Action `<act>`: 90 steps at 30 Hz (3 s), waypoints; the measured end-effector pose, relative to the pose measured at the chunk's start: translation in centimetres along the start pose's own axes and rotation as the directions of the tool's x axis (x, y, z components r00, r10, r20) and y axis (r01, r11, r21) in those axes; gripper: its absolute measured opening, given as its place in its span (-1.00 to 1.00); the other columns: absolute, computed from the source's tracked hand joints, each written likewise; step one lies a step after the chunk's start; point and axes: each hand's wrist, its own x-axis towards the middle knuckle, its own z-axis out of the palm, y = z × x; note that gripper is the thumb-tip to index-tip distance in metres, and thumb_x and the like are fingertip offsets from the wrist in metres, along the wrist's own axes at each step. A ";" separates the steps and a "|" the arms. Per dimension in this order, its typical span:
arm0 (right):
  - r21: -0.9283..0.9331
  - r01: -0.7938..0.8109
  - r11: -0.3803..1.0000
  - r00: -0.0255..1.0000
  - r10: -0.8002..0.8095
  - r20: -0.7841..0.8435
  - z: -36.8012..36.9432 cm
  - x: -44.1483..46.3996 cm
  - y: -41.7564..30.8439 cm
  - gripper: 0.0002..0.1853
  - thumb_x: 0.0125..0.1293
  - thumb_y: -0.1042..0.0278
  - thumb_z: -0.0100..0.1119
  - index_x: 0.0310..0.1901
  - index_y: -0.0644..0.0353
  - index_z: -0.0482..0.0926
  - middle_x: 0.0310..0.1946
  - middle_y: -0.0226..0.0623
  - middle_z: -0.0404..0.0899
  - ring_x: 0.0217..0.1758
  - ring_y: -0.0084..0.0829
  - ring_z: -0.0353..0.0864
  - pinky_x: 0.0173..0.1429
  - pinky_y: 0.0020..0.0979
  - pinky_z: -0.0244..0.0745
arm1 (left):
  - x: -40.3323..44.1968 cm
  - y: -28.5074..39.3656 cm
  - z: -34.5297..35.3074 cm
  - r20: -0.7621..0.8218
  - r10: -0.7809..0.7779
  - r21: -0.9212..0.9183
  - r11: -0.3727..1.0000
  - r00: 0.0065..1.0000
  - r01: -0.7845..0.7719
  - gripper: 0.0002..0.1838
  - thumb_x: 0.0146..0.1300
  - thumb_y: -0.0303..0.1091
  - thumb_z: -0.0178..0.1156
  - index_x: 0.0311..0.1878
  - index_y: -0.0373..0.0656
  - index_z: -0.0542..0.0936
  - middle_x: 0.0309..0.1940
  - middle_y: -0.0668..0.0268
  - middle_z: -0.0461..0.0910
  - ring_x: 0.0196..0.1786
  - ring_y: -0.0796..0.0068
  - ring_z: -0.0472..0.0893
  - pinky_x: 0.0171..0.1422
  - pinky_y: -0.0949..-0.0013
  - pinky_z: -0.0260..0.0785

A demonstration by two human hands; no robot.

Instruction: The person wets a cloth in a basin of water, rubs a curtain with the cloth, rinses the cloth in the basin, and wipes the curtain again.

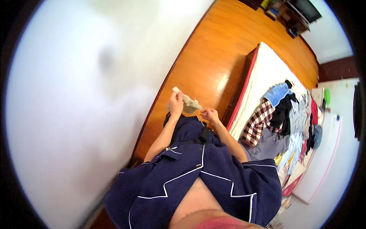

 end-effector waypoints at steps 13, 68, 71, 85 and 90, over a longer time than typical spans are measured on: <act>-0.239 0.439 0.866 0.711 -0.498 -0.496 3.1 5.6 -27.5 -0.31 0.09 0.33 0.33 0.22 0.26 0.22 0.09 0.00 0.42 0.12 -0.19 0.47 0.13 -0.28 0.39 | 22.0 13.2 14.7 0.527 0.122 -0.143 0.988 0.841 -0.054 -0.76 0.36 -0.31 0.01 -0.34 -0.30 0.45 -0.56 0.30 0.52 -0.50 0.60 0.50 -0.46 0.47 0.34; 0.265 0.870 0.416 0.211 0.171 -0.962 -77.2 31.4 -67.6 -0.55 0.47 0.10 -0.22 -0.23 0.34 0.56 -0.38 -0.36 0.58 -0.36 -0.57 0.52 -0.20 -0.53 0.41 | 60.3 29.7 112.7 0.733 -0.630 0.564 0.774 -0.257 -0.288 -0.73 0.22 -0.28 0.16 -0.17 -0.31 0.61 -0.29 0.25 0.61 -0.27 0.57 0.53 -0.19 0.50 0.35; 0.199 0.887 0.418 0.139 0.169 -0.976 -82.5 30.4 -67.0 -0.55 0.46 0.09 -0.21 -0.23 0.35 0.56 -0.41 -0.37 0.57 -0.37 -0.60 0.50 -0.22 -0.53 0.40 | 58.6 29.7 118.3 0.815 -0.538 0.493 0.839 -0.214 -0.229 -0.76 0.20 -0.35 0.15 -0.19 -0.35 0.58 -0.29 0.21 0.59 -0.22 0.50 0.55 -0.11 0.47 0.38; 0.291 0.437 0.851 -0.070 0.355 -0.932 -106.1 25.9 -59.6 -0.59 0.39 0.12 -0.06 -0.09 0.39 0.54 -0.38 -0.28 0.60 -0.29 -0.53 0.50 -0.14 -0.44 0.42 | 47.0 33.1 149.3 0.890 -0.355 0.356 0.933 -0.285 -0.049 -0.90 0.18 -0.45 0.22 -0.26 -0.18 0.50 -0.44 0.42 0.55 -0.37 0.67 0.49 -0.29 0.59 0.27; 0.264 0.824 0.502 -0.144 0.636 -0.758 -109.8 22.8 -63.0 -0.77 0.34 0.28 0.08 -0.36 0.28 0.54 -0.52 -0.49 0.51 -0.47 -0.73 0.38 -0.36 -0.63 0.29 | 41.8 33.5 157.9 0.783 -0.431 0.402 0.901 -0.449 -0.165 -0.87 0.17 -0.49 0.22 -0.23 -0.20 0.48 -0.42 0.38 0.57 -0.35 0.64 0.51 -0.25 0.57 0.32</act>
